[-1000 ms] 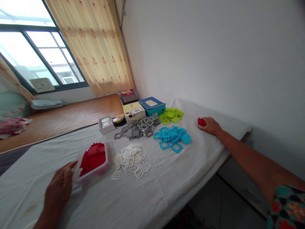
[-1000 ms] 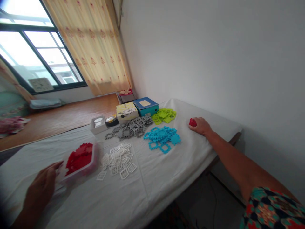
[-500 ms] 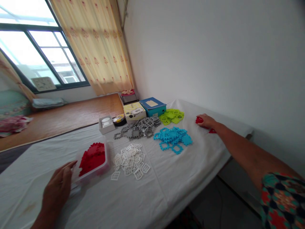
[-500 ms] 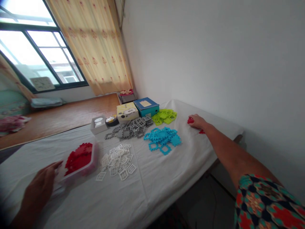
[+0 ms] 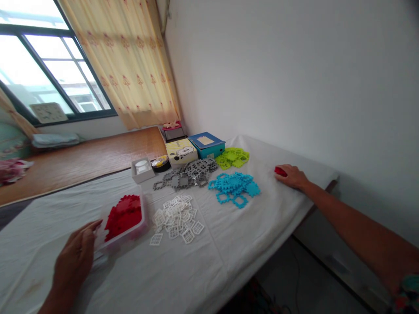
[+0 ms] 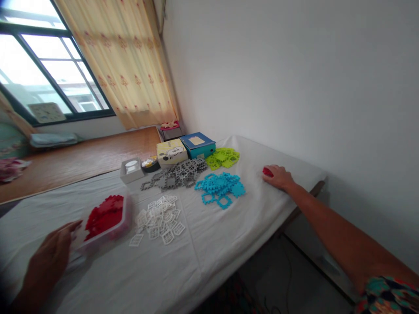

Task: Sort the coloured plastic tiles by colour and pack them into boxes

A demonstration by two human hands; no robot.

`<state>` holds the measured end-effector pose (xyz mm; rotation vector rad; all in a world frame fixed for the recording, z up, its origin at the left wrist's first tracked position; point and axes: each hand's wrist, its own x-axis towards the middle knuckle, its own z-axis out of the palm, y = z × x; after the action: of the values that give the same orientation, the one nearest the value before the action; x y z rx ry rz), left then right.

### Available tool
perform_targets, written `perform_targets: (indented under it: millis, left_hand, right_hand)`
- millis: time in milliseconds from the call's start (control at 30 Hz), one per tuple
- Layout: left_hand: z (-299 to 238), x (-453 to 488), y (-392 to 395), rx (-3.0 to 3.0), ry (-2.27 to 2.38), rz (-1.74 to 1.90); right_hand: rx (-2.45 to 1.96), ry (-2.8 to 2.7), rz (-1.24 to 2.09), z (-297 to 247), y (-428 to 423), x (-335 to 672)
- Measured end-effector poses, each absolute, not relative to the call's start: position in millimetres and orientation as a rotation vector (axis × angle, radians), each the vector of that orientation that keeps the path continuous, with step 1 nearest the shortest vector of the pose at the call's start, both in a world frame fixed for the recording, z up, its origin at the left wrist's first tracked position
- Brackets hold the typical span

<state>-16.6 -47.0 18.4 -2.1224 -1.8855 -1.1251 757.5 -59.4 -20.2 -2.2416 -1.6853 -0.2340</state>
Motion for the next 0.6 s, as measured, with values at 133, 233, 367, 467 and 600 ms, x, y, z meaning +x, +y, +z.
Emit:
perform_targets:
  millis: [133, 233, 367, 467, 600]
  left_hand:
    - [20, -13, -49, -2.118, -1.928, -1.214]
    - [20, -13, -48, -2.119, -1.910, -1.231]
    - [19, -13, -47, -2.108, -1.903, -1.215]
    - [18, -13, -48, -2.119, -1.883, -1.226]
    - [16, -13, -48, -2.127, -1.894, -1.234]
  right_hand:
    - [-2.250, -1.687, -0.308, -25, -63, 747]
    - [-2.219, -1.712, -0.315, -24, -50, 744]
    - [-2.198, -1.747, -0.306, -16, -26, 728]
    - [-2.189, -1.718, -0.180, -5, -8, 716]
    - [-2.188, -1.487, 0.214, 19, 10, 712]
